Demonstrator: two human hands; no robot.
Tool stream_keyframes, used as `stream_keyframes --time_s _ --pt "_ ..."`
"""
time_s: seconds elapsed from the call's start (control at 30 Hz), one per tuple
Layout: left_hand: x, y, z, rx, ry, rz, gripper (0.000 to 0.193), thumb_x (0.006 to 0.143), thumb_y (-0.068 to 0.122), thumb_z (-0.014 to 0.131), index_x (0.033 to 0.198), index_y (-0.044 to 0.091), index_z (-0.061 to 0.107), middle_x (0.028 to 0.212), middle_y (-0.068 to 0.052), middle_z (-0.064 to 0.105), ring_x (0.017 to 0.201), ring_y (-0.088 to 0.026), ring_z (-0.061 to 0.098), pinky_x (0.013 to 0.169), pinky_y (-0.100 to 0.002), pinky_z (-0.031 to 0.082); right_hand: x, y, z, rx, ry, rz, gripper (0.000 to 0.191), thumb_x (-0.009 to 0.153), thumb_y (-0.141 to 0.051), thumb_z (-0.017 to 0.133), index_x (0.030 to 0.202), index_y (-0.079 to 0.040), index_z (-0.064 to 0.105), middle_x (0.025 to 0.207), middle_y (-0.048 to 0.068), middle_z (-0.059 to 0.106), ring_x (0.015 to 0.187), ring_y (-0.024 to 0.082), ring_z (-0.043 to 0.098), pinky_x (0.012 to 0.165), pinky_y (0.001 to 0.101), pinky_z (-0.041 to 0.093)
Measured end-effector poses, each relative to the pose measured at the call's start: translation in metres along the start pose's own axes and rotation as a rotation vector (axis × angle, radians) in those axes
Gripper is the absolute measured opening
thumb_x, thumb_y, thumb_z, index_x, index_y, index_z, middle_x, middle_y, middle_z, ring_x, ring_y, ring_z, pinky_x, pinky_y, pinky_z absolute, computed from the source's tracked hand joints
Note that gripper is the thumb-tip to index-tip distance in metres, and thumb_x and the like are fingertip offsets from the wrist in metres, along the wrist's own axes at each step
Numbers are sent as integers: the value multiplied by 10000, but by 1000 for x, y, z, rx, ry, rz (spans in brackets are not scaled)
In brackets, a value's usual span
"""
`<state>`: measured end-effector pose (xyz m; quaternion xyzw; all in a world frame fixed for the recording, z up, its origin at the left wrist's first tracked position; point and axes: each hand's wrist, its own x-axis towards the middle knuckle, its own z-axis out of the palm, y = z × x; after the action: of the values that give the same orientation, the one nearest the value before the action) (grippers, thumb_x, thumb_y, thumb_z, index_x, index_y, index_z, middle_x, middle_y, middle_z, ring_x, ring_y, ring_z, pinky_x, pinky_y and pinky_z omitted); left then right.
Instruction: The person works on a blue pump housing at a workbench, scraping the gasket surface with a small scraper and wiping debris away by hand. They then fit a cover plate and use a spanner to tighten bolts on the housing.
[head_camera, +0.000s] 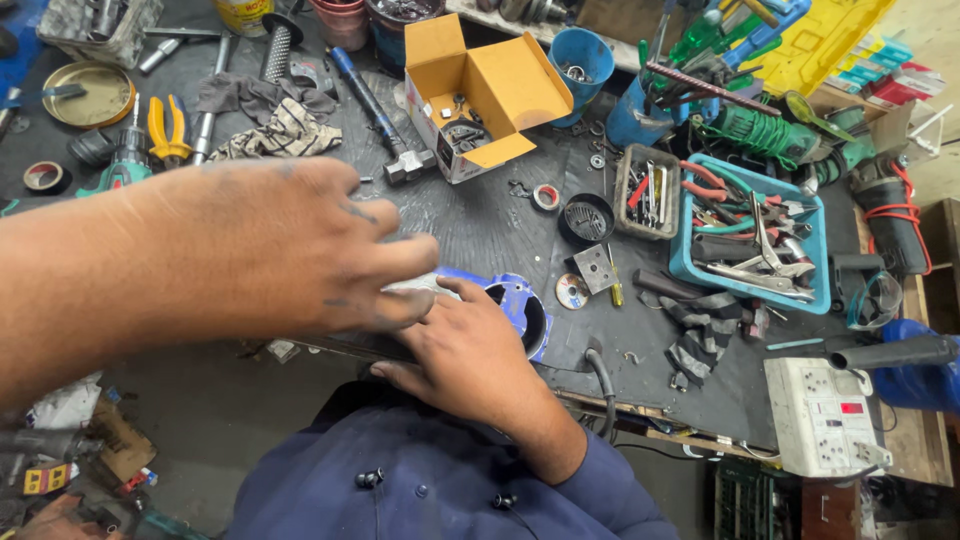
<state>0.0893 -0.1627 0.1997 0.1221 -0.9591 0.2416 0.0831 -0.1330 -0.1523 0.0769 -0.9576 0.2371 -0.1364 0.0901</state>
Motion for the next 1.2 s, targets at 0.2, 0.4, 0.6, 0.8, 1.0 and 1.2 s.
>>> stream_keyframes --time_s 0.2,0.4,0.6,0.8,1.0,1.2 --pt "10 4 3 -120 -831 -106 190 919 307 592 874 144 679 950 -34 618 927 -241 675 697 -406 502 0 -1 0 12 -9 21 485 896 -478 708 1196 -97 693 1162 115 691 1126 281 641 1103 464 405" --pt "10 1 -7 -170 -405 -19 354 827 296 606 1163 219 685 1031 -17 625 951 -245 659 661 -396 484 -1 0 -1 64 96 -20 471 881 -446 697 1214 -114 706 1212 102 688 1166 281 632 1068 453 399" --pt "15 3 -5 -110 -549 122 156 809 260 643 737 159 738 1070 4 616 1004 -230 620 724 -391 463 0 0 0 14 -39 30 442 890 -479 707 1124 -104 702 1107 97 681 1109 280 645 1076 453 407" --pt "25 4 -5 -266 -1011 -307 243 974 363 560 879 189 700 911 -38 677 953 -257 662 808 -398 472 0 0 -1 18 -28 21 463 897 -491 697 1168 -116 712 1053 88 671 1054 273 649 1078 456 418" --pt "7 4 -7 -141 -192 -156 418 764 253 618 1153 203 760 797 -19 675 823 -243 657 674 -417 510 -1 1 1 13 12 7 466 895 -477 698 1180 -109 719 1040 78 686 1050 277 661 1074 472 410" --pt "7 11 6 -78 -591 -81 164 807 251 614 818 132 727 837 -14 660 944 -236 649 667 -397 523 1 1 1 12 -63 36 466 884 -488 705 1143 -101 719 1042 101 683 1047 283 669 1088 470 406"
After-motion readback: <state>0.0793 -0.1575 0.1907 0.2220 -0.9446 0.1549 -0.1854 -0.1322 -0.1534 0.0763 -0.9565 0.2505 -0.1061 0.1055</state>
